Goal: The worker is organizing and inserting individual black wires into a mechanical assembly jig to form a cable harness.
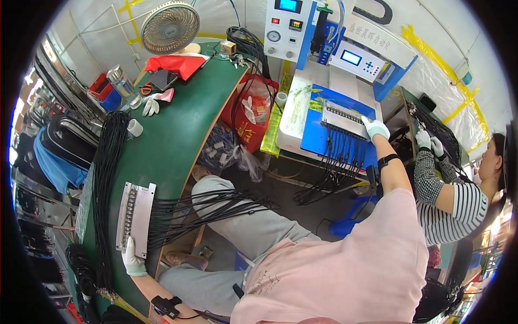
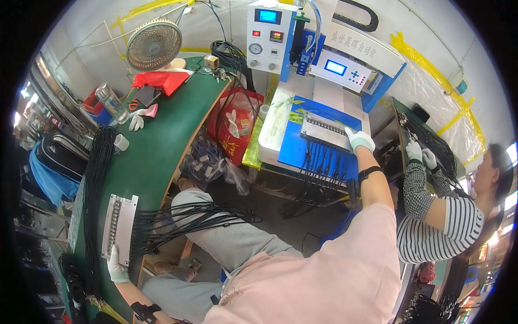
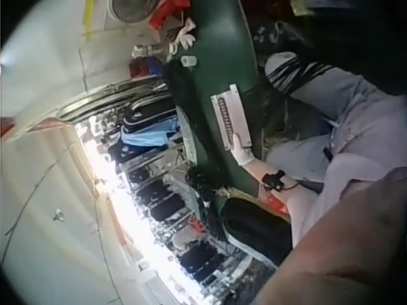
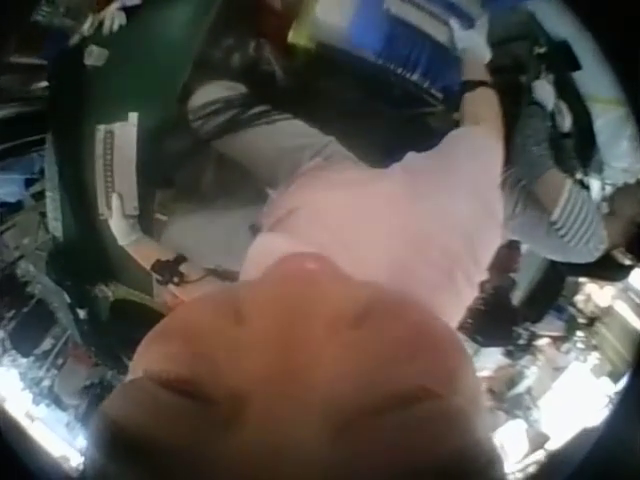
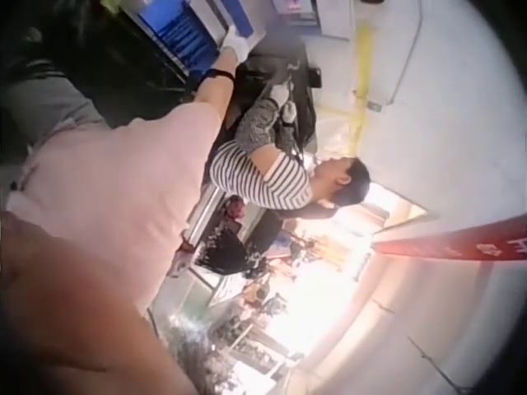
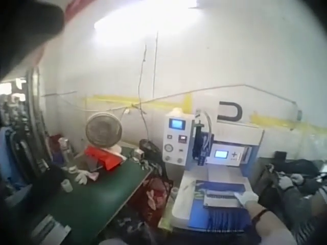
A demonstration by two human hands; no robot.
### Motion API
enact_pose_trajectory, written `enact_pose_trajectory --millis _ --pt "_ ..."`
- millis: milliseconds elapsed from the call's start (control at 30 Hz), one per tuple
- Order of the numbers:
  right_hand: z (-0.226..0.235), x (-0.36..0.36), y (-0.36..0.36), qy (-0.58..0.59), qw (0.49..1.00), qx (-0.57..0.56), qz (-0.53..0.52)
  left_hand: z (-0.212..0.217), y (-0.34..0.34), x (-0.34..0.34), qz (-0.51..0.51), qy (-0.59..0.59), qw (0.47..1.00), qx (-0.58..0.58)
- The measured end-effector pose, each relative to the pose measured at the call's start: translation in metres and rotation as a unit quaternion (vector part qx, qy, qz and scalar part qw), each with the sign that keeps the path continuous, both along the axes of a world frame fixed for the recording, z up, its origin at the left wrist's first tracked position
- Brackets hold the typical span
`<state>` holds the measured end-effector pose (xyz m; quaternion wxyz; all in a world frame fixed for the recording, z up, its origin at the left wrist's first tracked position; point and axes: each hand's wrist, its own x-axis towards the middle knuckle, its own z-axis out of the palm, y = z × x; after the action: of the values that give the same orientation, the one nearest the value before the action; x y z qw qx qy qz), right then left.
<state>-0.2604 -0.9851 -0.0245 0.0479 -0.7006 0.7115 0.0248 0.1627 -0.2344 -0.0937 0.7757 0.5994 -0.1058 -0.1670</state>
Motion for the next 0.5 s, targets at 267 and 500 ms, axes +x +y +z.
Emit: enact_pose_trajectory --millis 267,500 --pt "-0.049 -0.156 -0.043 -0.104 0.97 0.121 0.184 -0.001 -0.034 0.002 -0.02 0.013 1.0 0.0" --pt "-0.124 -0.158 0.02 0.09 0.984 -0.013 0.155 0.022 -0.011 -0.007 -0.014 0.008 1.0 -0.01"
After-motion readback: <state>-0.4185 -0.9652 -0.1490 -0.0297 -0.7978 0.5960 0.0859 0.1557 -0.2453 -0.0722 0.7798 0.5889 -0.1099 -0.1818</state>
